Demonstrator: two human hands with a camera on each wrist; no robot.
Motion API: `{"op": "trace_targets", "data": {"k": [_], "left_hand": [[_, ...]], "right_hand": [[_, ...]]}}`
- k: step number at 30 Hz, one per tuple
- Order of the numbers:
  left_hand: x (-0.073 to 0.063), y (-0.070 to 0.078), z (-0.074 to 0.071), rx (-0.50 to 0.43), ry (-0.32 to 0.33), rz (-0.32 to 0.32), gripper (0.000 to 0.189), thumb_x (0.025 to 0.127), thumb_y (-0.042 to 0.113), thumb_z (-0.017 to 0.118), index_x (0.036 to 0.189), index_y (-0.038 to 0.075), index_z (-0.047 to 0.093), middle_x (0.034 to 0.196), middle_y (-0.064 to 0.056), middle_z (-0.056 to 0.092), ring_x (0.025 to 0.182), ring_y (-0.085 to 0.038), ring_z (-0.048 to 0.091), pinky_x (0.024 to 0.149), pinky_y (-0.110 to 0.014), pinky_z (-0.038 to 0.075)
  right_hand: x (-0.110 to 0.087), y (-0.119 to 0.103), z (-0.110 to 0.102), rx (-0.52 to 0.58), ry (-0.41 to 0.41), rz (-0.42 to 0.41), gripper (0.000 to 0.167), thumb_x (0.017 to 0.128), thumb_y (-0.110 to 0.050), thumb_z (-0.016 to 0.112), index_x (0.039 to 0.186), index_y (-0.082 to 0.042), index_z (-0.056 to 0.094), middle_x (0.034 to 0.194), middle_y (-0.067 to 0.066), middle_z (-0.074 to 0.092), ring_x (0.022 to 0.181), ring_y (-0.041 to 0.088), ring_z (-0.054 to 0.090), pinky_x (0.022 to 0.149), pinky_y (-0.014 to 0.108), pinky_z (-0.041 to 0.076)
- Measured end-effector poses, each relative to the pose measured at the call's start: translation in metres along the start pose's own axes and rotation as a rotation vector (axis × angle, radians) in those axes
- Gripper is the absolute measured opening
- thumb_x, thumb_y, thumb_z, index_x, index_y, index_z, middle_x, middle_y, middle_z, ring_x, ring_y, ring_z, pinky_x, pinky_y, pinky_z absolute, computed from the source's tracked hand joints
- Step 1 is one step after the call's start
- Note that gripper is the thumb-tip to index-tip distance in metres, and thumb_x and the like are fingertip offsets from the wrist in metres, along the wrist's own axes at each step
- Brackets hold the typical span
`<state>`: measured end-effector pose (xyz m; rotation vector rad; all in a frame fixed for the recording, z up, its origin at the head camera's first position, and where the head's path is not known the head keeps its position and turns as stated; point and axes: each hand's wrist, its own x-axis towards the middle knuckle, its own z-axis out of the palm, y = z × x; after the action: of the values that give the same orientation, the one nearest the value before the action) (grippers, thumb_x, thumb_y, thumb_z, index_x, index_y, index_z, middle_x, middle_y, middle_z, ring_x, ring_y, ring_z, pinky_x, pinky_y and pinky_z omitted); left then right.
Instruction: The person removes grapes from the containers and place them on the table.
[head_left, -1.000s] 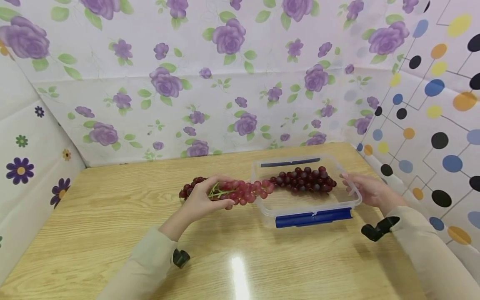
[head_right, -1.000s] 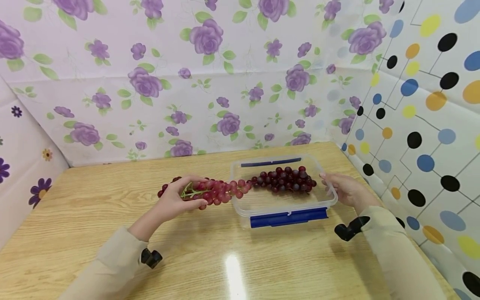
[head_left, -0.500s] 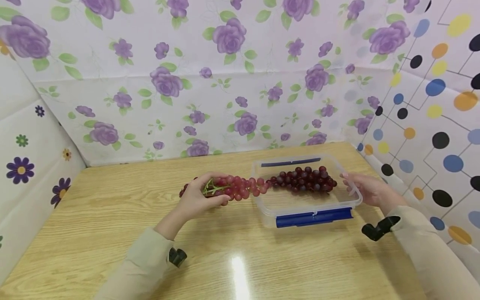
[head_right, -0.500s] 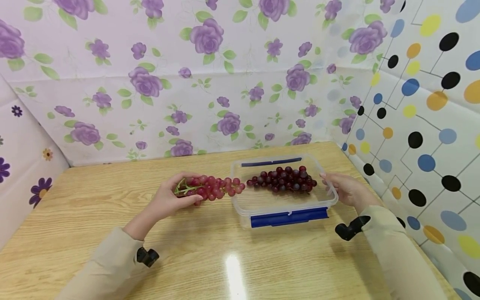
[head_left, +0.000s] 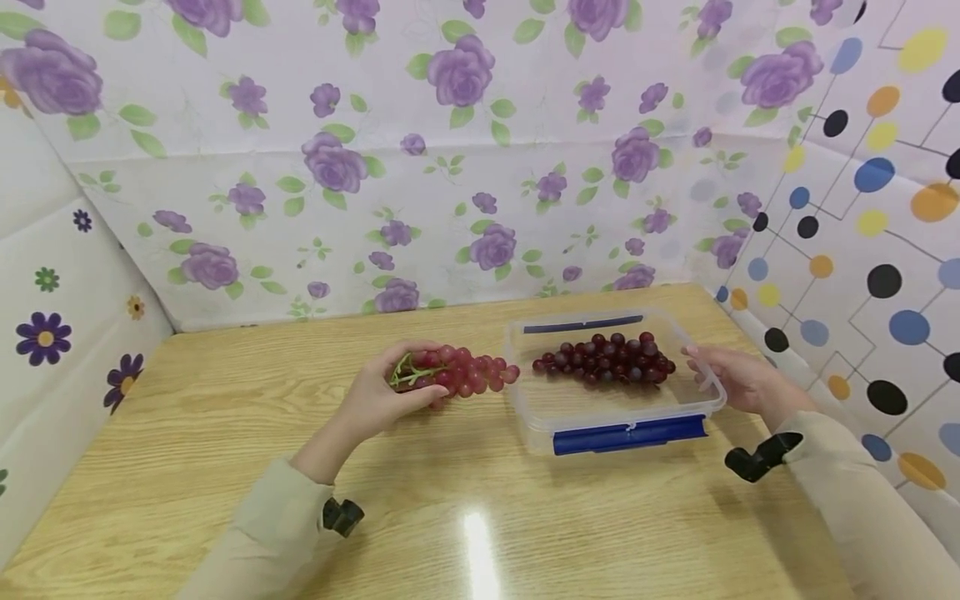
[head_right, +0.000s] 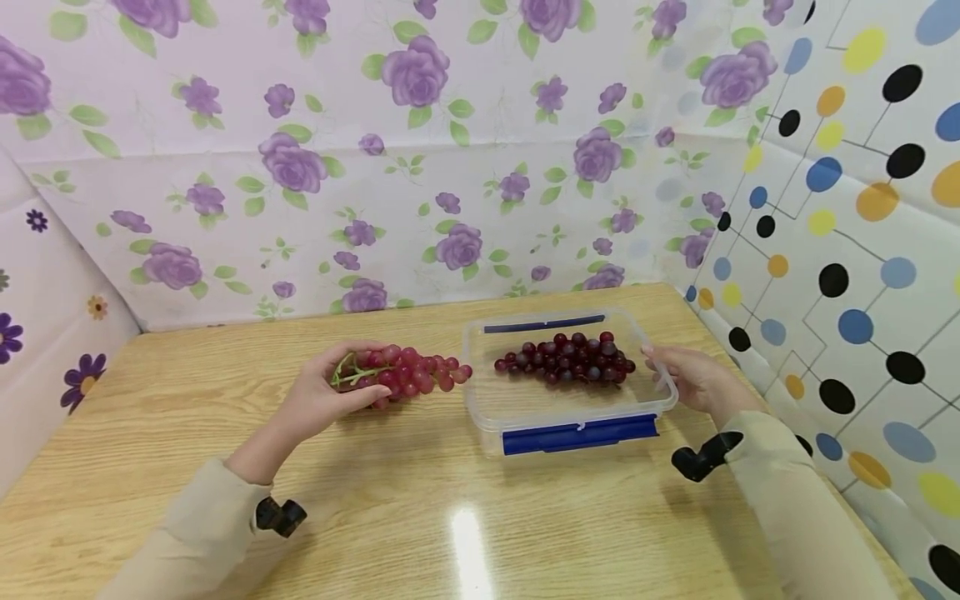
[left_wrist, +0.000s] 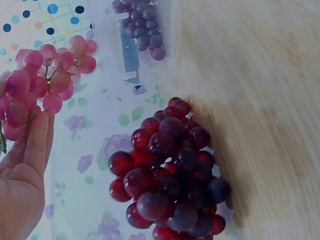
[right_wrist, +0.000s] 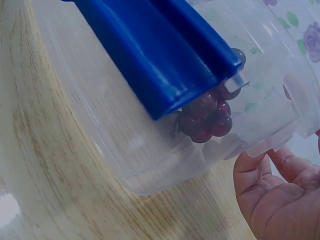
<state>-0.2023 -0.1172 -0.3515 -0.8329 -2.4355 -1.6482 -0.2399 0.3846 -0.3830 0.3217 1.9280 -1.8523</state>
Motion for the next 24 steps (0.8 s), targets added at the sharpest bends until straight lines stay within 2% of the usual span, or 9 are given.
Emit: {"op": "trace_targets", "data": {"k": [8,13,18,21,24], "left_hand": [[-0.006,-0.004,0.000,-0.001,-0.052,-0.004,0.046,0.078,0.009,0.078,0.121,0.012,0.061,0.114,-0.009,0.064,0.102,-0.019,0.061,0.081,-0.027,0.054],[-0.009,-0.007,0.006,0.007,-0.077,-0.040,0.047,0.080,0.014,0.077,0.123,0.017,0.060,0.125,-0.004,0.060,0.113,-0.021,0.055,0.093,-0.037,0.049],[-0.010,-0.010,0.012,-0.009,-0.088,-0.067,0.045,0.079,0.018,0.078,0.120,0.017,0.061,0.123,-0.003,0.061,0.117,-0.023,0.054,0.095,-0.044,0.046],[-0.012,-0.013,0.016,-0.002,-0.088,-0.082,0.044,0.078,0.019,0.079,0.119,0.018,0.062,0.122,-0.002,0.062,0.118,-0.023,0.055,0.095,-0.042,0.046],[-0.013,-0.015,0.020,0.011,-0.085,-0.087,0.044,0.078,0.019,0.079,0.118,0.018,0.062,0.121,-0.001,0.062,0.116,-0.022,0.056,0.089,-0.038,0.048]], "right_hand": [[-0.005,-0.002,0.003,0.054,-0.017,-0.009,0.018,0.097,-0.032,0.053,0.085,-0.028,0.066,0.097,-0.004,0.046,0.071,0.008,0.046,0.064,0.023,0.044],[-0.005,-0.001,0.002,0.064,-0.017,-0.011,0.019,0.097,-0.031,0.053,0.084,-0.027,0.067,0.093,-0.006,0.049,0.069,0.007,0.047,0.063,0.023,0.044],[-0.004,0.000,0.001,0.061,-0.010,-0.004,0.018,0.097,-0.031,0.054,0.085,-0.028,0.067,0.098,-0.004,0.047,0.070,0.008,0.047,0.064,0.024,0.044],[-0.003,0.001,0.001,0.043,-0.004,0.006,0.018,0.097,-0.034,0.054,0.085,-0.030,0.066,0.106,-0.002,0.043,0.073,0.008,0.046,0.067,0.025,0.044],[-0.003,0.000,0.002,0.033,-0.004,0.009,0.017,0.097,-0.035,0.054,0.086,-0.030,0.066,0.110,-0.001,0.041,0.074,0.008,0.046,0.068,0.025,0.044]]}}
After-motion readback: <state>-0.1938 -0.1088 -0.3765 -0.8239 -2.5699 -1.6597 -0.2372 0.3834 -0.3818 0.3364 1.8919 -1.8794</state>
